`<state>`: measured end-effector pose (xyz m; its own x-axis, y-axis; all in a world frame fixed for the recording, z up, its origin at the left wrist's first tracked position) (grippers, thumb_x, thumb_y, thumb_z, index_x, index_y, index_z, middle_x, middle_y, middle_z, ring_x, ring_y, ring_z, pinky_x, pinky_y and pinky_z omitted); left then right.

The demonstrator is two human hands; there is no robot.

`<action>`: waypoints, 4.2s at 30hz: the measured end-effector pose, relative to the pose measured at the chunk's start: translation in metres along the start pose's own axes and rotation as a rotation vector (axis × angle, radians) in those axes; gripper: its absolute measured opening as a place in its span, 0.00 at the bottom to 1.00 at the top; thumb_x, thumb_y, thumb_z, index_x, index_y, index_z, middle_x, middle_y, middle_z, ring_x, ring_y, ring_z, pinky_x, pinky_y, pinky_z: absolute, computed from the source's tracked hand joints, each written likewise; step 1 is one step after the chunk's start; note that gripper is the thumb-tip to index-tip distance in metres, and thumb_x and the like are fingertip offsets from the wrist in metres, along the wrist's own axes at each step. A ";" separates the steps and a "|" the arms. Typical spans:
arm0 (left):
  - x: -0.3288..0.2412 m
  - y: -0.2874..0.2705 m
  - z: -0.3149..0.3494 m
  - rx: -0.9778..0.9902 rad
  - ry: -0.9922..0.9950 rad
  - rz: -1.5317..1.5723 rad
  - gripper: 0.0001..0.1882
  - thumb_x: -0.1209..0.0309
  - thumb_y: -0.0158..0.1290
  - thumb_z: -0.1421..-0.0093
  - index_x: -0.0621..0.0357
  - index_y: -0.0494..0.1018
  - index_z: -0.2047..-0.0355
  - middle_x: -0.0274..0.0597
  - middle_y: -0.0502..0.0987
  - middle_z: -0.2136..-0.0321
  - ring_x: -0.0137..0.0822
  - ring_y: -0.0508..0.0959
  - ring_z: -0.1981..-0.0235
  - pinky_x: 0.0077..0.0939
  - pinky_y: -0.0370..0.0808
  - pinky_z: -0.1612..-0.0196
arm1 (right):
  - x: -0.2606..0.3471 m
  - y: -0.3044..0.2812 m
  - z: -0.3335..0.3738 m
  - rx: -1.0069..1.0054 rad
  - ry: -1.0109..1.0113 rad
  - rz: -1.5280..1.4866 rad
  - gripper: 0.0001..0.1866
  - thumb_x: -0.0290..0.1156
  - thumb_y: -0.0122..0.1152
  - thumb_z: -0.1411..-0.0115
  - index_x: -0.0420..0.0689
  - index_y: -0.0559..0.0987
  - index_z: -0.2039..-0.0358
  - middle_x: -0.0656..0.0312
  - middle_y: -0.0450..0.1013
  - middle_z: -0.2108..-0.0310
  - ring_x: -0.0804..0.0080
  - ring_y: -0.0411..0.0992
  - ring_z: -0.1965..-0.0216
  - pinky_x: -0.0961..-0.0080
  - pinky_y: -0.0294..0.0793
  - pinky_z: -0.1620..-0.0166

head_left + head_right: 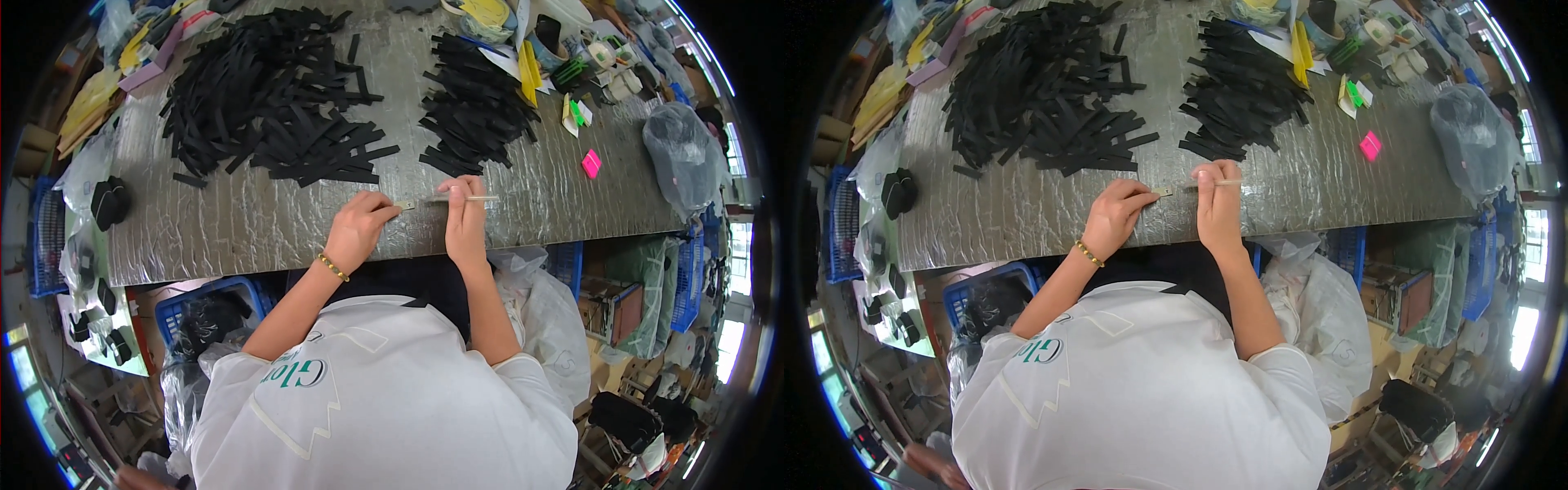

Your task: Organizing small black shoe components and applying adhesive labels to them in a manufacturing facility.

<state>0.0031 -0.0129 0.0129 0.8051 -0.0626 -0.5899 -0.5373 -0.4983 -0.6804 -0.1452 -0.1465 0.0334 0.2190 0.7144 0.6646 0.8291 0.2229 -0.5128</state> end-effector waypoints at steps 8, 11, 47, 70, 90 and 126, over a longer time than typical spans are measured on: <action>-0.004 0.000 -0.002 0.050 0.012 -0.084 0.17 0.80 0.55 0.50 0.52 0.83 0.60 0.36 0.77 0.68 0.40 0.77 0.64 0.32 0.77 0.62 | -0.004 0.007 0.012 0.353 0.383 -0.326 0.14 0.32 0.58 0.33 0.31 0.80 0.63 0.53 0.79 0.70 0.67 0.79 0.72 0.75 0.75 0.67; -0.004 0.000 -0.001 0.042 0.018 -0.095 0.17 0.80 0.55 0.50 0.51 0.84 0.60 0.35 0.77 0.68 0.39 0.77 0.65 0.32 0.77 0.62 | -0.002 0.009 0.012 0.374 0.395 -0.295 0.12 0.30 0.60 0.35 0.32 0.80 0.64 0.54 0.79 0.70 0.68 0.78 0.72 0.75 0.75 0.66; 0.002 0.001 0.001 -0.040 -0.093 0.081 0.23 0.81 0.53 0.42 0.56 0.72 0.45 0.44 0.80 0.66 0.47 0.80 0.61 0.39 0.78 0.61 | 0.021 0.031 0.009 0.385 0.093 -0.176 0.08 0.27 0.59 0.36 0.35 0.82 0.63 0.51 0.79 0.65 0.56 0.77 0.67 0.70 0.74 0.65; 0.017 -0.040 0.003 -0.157 -0.103 0.112 0.08 0.80 0.59 0.46 0.62 0.76 0.65 0.45 0.81 0.64 0.50 0.79 0.60 0.37 0.76 0.56 | 0.014 0.010 -0.003 0.381 -0.071 -0.043 0.15 0.27 0.64 0.42 0.41 0.77 0.54 0.55 0.68 0.51 0.53 0.69 0.50 0.62 0.67 0.47; 0.026 -0.061 0.013 -0.255 -0.203 0.051 0.09 0.81 0.59 0.45 0.61 0.78 0.63 0.45 0.80 0.63 0.47 0.80 0.61 0.34 0.77 0.57 | 0.010 0.030 0.003 0.493 -0.281 0.195 0.17 0.36 0.65 0.42 0.45 0.82 0.53 0.59 0.70 0.56 0.60 0.69 0.54 0.63 0.67 0.51; 0.001 -0.006 0.012 -0.010 -0.001 -0.028 0.13 0.79 0.55 0.50 0.58 0.81 0.63 0.40 0.78 0.65 0.43 0.78 0.61 0.34 0.77 0.59 | 0.013 0.015 0.021 0.371 0.413 -0.125 0.06 0.29 0.62 0.38 0.39 0.80 0.66 0.56 0.71 0.70 0.62 0.70 0.69 0.66 0.68 0.64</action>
<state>0.0041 0.0006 0.0107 0.8194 -0.0473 -0.5713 -0.5120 -0.5087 -0.6922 -0.1409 -0.1197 0.0235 0.3760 0.3655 0.8515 0.6418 0.5601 -0.5238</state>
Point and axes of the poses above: each hand's wrist, its own z-axis away from the middle knuckle, its own y-axis out of the palm, x = y × z, the point moved 1 cm from there along -z, towards the middle knuckle
